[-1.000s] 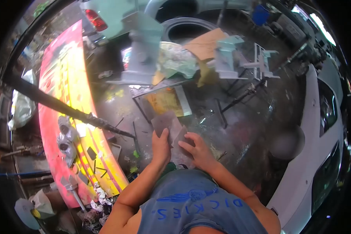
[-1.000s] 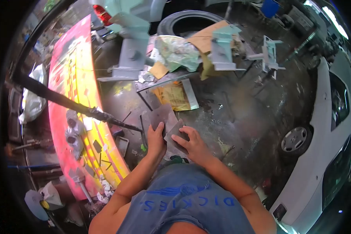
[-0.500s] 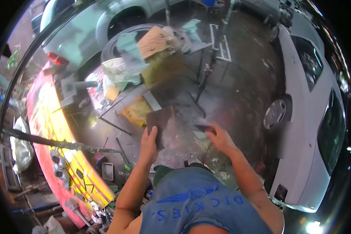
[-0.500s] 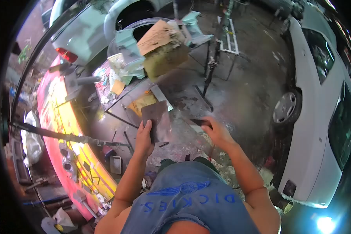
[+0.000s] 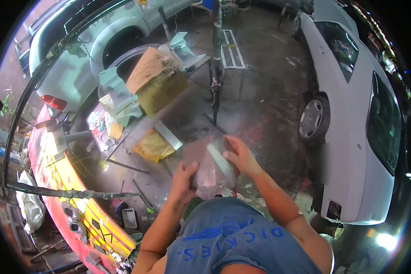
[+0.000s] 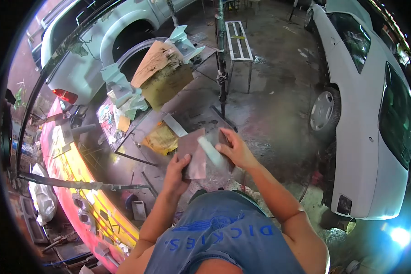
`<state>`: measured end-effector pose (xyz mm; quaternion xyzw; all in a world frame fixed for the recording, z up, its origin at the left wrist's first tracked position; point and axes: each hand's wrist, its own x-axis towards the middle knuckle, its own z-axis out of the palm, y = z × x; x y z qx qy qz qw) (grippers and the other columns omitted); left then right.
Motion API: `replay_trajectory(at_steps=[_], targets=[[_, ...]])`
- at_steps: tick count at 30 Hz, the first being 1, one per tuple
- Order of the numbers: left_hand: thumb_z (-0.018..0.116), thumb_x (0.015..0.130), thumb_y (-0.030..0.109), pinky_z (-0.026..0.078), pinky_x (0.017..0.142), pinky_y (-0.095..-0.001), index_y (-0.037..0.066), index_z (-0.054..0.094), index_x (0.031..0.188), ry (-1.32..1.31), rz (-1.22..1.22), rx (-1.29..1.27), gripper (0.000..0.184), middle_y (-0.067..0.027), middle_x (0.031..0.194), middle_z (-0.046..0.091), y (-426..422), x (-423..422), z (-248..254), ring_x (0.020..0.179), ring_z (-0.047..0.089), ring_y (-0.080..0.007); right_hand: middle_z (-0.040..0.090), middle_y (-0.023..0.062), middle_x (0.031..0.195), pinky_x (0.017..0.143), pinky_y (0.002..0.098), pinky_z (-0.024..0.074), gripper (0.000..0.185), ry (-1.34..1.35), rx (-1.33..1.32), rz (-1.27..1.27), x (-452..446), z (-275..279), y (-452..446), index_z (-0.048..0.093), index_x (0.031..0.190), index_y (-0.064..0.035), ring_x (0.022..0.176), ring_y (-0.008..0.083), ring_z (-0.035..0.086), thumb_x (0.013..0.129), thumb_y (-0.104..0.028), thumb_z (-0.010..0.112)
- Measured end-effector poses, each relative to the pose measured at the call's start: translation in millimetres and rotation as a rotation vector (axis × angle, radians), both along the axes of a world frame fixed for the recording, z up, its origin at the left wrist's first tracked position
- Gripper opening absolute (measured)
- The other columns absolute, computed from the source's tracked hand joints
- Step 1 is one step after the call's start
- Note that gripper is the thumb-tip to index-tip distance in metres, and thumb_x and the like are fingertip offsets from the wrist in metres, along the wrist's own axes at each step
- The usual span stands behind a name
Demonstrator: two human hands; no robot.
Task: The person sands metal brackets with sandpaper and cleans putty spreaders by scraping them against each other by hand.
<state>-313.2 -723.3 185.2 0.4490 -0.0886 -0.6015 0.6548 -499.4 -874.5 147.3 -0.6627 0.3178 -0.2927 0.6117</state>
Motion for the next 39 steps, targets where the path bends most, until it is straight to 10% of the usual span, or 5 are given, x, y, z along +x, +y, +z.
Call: replay_trajectory(at_steps=[12, 23, 28, 36, 39], targets=[[0.054, 0.103, 0.023, 0.04, 0.106, -0.0304, -0.001, 0.042, 0.147, -0.78, -0.399, -0.035, 0.052, -0.008, 0.134, 0.056, -17, 5, 72, 0.121, 0.052, -0.0162, 0.063, 0.0197, 0.129, 0.093, 0.0406, 0.0508, 0.069, 0.282, -0.669, -0.102, -40, 98, -41, 0.049, 0.142, -0.0062, 0.113, 0.0375, 0.064, 0.086, -0.035, 0.078], [0.054, 0.102, 0.026, 0.044, 0.101, -0.0317, 0.002, 0.048, 0.143, -0.631, -0.274, -0.011, 0.048, -0.0062, 0.127, 0.061, -25, 24, 69, 0.114, 0.058, -0.0162, 0.069, 0.0184, 0.111, 0.077, 0.0419, 0.056, 0.07, 0.123, -0.879, 0.231, -20, 63, 15, 0.048, 0.142, -0.0088, 0.092, 0.0369, 0.069, 0.085, -0.037, 0.078], [0.055, 0.099, 0.019, 0.039, 0.107, -0.0332, -0.002, 0.039, 0.149, -0.319, -0.029, -0.133, 0.057, -0.0117, 0.142, 0.052, -23, 37, 69, 0.128, 0.051, -0.0221, 0.064, 0.0134, 0.123, 0.09, 0.0334, 0.0527, 0.059, -0.098, -0.223, 0.03, -26, 48, 23, 0.044, 0.144, -0.0049, 0.108, 0.0209, 0.065, 0.094, -0.023, 0.07], [0.052, 0.095, 0.017, 0.044, 0.098, -0.0344, 0.0, 0.056, 0.127, -0.38, 0.157, -0.389, 0.036, -0.0082, 0.111, 0.063, -37, 52, 65, 0.107, 0.06, -0.022, 0.059, 0.0139, 0.127, 0.096, 0.0313, 0.0499, 0.056, -0.406, 0.76, -0.07, -5, 62, 45, 0.038, 0.144, 0.001, 0.11, 0.016, 0.061, 0.098, -0.016, 0.064], [0.049, 0.1, 0.025, 0.041, 0.058, -0.0305, 0.007, 0.053, 0.1, 0.071, 0.051, -0.589, 0.018, -0.0053, 0.078, 0.049, -41, 57, 53, 0.064, 0.047, -0.0159, 0.058, 0.0145, 0.128, 0.097, 0.032, 0.0496, 0.06, -0.44, 0.742, 0.034, 11, 45, 71, 0.036, 0.144, 0.0036, 0.114, 0.0169, 0.059, 0.096, -0.013, 0.066]])
